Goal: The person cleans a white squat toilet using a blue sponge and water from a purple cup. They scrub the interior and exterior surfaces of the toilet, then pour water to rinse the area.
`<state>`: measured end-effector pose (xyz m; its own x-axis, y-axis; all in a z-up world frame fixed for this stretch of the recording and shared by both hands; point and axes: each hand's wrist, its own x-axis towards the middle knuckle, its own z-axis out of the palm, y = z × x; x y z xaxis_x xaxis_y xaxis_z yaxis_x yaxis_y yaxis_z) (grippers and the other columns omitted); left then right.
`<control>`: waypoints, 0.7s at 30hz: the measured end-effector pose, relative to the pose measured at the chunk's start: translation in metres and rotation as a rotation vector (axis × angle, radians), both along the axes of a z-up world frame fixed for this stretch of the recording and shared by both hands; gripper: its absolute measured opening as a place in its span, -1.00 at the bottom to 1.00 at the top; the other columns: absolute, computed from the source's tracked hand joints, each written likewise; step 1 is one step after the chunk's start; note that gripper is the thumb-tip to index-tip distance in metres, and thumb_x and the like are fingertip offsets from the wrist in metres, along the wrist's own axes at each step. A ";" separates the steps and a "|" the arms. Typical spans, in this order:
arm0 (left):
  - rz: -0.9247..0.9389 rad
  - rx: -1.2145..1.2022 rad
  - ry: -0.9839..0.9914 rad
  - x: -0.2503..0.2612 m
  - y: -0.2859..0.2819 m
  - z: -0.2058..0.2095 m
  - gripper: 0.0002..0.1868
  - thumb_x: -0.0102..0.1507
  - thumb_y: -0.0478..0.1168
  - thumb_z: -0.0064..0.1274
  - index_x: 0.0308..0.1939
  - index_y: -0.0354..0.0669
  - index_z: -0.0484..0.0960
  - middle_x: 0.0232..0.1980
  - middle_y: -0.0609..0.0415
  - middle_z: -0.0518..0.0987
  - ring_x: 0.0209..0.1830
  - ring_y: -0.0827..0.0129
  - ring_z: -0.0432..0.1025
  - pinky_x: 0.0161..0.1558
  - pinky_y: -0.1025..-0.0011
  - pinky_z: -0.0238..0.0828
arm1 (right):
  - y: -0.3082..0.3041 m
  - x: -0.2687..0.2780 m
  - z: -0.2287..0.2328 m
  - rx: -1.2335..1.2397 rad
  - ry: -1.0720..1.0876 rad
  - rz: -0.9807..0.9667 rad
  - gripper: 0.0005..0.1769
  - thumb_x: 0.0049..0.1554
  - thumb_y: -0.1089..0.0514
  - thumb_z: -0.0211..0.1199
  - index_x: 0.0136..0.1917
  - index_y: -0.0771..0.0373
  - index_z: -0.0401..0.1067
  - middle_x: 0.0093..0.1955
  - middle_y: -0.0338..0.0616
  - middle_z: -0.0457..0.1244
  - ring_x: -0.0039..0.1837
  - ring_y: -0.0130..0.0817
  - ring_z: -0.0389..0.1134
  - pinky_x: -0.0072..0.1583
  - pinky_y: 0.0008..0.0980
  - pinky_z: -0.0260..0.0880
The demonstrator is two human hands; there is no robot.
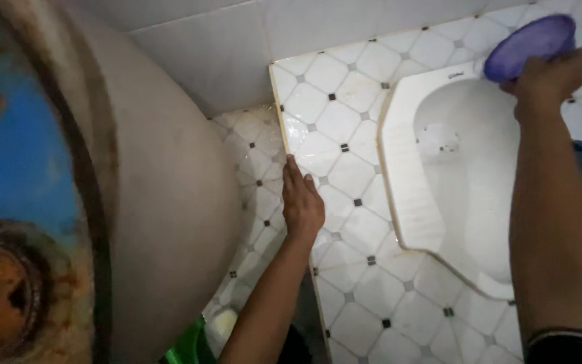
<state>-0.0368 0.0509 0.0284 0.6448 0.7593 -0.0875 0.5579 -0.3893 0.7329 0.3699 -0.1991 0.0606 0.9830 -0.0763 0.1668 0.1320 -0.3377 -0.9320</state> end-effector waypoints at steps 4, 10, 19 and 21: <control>-0.003 -0.012 -0.007 0.003 0.001 -0.002 -0.34 0.47 -0.11 -0.31 0.61 -0.18 -0.09 0.57 -0.34 0.10 0.48 -0.22 0.13 0.39 0.06 0.17 | 0.022 0.043 -0.039 -0.313 -0.278 -0.145 -0.49 0.19 0.45 0.10 0.39 0.34 0.16 0.35 0.10 0.26 0.30 -0.01 0.42 0.23 -0.11 0.48; -0.019 0.055 0.006 0.002 0.001 -0.012 -0.34 0.48 -0.11 -0.32 0.62 -0.19 -0.11 0.56 -0.35 0.11 0.50 -0.19 0.10 0.40 0.07 0.14 | 0.061 0.030 -0.050 0.100 -0.367 0.004 -0.22 0.21 0.47 0.04 0.62 0.56 -0.15 0.54 0.27 0.13 0.57 0.05 0.21 0.63 -0.13 0.07; -0.030 0.035 -0.096 -0.001 0.003 -0.009 -0.34 0.48 -0.14 -0.31 0.62 -0.26 -0.09 0.55 -0.35 0.12 0.52 -0.17 0.08 0.45 0.06 0.07 | 0.023 -0.068 0.068 -0.235 -0.355 0.043 -0.14 0.29 0.47 0.08 0.68 0.50 -0.32 0.49 0.23 0.21 0.36 -0.04 0.46 0.27 -0.22 0.51; -0.020 -0.022 -0.080 -0.004 0.002 -0.007 -0.35 0.47 -0.15 -0.31 0.61 -0.23 -0.06 0.57 -0.29 0.14 0.52 -0.15 0.10 0.45 0.07 0.06 | -0.017 -0.095 0.097 -0.047 -0.338 0.136 -0.29 0.27 0.49 0.02 0.62 0.49 -0.12 0.44 0.25 0.25 0.23 -0.06 0.50 0.10 -0.25 0.61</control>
<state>-0.0404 0.0533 0.0214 0.6651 0.7450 -0.0516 0.4899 -0.3831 0.7831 0.2749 -0.2165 0.1577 0.8723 0.0669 0.4844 0.4767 -0.3369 -0.8119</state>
